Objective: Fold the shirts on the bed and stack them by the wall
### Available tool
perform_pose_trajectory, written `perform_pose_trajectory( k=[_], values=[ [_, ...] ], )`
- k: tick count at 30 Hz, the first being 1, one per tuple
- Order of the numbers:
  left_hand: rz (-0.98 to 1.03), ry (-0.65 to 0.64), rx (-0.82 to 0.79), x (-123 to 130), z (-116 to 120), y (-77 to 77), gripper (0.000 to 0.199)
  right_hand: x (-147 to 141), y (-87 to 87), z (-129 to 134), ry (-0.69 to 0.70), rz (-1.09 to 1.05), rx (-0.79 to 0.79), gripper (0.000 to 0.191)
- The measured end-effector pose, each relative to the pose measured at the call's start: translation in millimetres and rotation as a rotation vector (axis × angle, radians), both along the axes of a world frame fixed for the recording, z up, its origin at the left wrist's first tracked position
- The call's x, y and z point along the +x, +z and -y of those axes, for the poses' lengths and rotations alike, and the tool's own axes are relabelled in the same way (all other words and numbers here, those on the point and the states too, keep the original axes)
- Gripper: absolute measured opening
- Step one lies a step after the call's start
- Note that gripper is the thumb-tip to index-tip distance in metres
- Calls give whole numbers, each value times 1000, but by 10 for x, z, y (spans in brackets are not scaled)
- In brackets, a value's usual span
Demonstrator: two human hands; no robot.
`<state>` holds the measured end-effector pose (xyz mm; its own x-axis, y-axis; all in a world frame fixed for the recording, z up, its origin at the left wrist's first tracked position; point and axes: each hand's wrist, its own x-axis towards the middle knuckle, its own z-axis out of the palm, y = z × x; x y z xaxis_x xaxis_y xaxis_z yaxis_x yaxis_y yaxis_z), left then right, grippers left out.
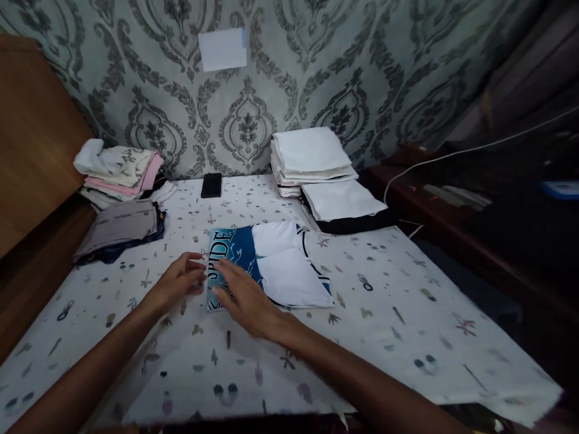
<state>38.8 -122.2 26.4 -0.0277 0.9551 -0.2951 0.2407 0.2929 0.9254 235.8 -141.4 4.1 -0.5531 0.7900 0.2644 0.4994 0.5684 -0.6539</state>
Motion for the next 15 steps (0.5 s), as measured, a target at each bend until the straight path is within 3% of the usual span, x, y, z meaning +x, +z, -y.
perform_pose_trajectory(
  k=[4,8,12,15],
  values=[
    [12,56,-130,91,-236,101,49,-57,87,-429,-254,-221,-117,56],
    [-22,-61,-242,188,-426,117,42,-113,-11,-778,-456,-254,-203,54],
    [-87,-152,-288,227,-520,64,43,-110,-173,-883,-541,-359,-223,53],
    [-87,-154,-226,262,-555,88,39,-99,-243,-888,-576,-526,-290,53]
  ],
)
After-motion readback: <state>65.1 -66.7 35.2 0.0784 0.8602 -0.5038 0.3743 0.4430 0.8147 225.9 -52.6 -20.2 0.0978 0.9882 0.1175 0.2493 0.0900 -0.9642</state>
